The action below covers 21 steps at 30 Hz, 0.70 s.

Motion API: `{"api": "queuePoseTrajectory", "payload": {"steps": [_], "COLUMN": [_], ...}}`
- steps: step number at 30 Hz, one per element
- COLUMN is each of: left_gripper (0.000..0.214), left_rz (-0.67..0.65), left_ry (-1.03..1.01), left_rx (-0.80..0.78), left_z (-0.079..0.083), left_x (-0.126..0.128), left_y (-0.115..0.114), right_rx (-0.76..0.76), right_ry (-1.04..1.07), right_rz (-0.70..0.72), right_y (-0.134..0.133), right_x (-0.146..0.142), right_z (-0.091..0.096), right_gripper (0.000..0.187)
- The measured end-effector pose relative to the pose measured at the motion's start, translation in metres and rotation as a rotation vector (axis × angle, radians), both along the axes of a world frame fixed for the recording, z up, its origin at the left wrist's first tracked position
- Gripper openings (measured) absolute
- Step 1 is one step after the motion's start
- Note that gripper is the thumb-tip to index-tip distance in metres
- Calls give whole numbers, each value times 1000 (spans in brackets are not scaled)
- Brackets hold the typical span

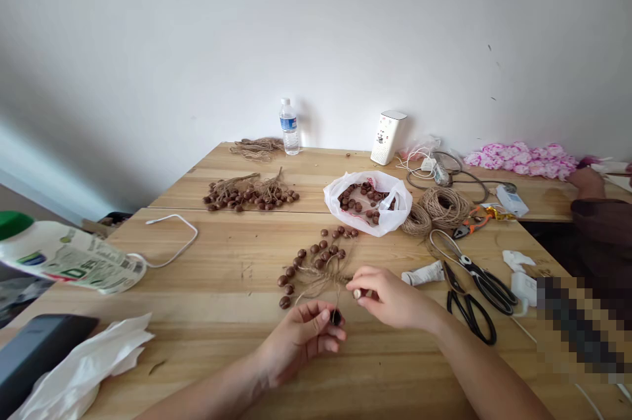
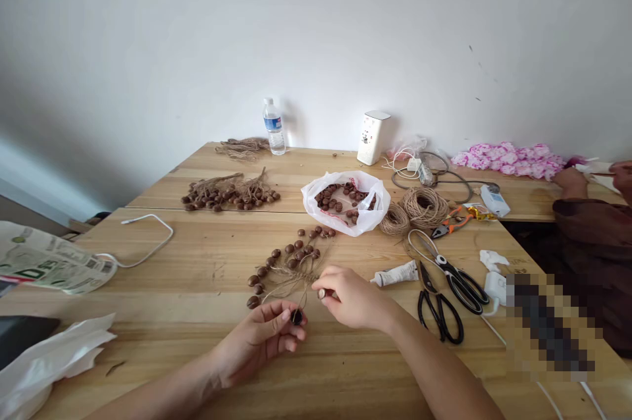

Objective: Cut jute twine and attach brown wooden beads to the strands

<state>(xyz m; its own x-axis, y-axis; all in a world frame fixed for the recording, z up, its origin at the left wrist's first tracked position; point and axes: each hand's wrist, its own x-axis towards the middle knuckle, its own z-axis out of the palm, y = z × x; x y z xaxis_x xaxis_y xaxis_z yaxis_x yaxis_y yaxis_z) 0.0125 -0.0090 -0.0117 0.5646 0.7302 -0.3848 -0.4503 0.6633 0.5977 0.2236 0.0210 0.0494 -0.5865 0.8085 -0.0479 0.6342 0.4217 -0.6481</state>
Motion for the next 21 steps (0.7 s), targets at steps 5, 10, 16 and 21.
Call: {"api": "queuePoseTrajectory", "payload": {"steps": [5, 10, 16, 21], "left_gripper": [20, 17, 14, 15], "left_rz": [20, -8, 15, 19], "left_ry": [-33, -82, -103, -117], "left_rx": [-23, -14, -21, -20], "left_z": [1, -1, -6, -6], "left_x": [-1, -2, -2, -1], "left_y": [1, 2, 1, 1], "right_rx": [0, 3, 64, 96], "right_ry": [-184, -193, -188, -215], "right_rz": [-12, -42, -84, -70], "right_y": [-10, -15, -15, -15], "right_x": [-7, -18, -23, -22], "right_z": [3, -1, -12, -16], "right_gripper": [25, 15, 12, 7]}}
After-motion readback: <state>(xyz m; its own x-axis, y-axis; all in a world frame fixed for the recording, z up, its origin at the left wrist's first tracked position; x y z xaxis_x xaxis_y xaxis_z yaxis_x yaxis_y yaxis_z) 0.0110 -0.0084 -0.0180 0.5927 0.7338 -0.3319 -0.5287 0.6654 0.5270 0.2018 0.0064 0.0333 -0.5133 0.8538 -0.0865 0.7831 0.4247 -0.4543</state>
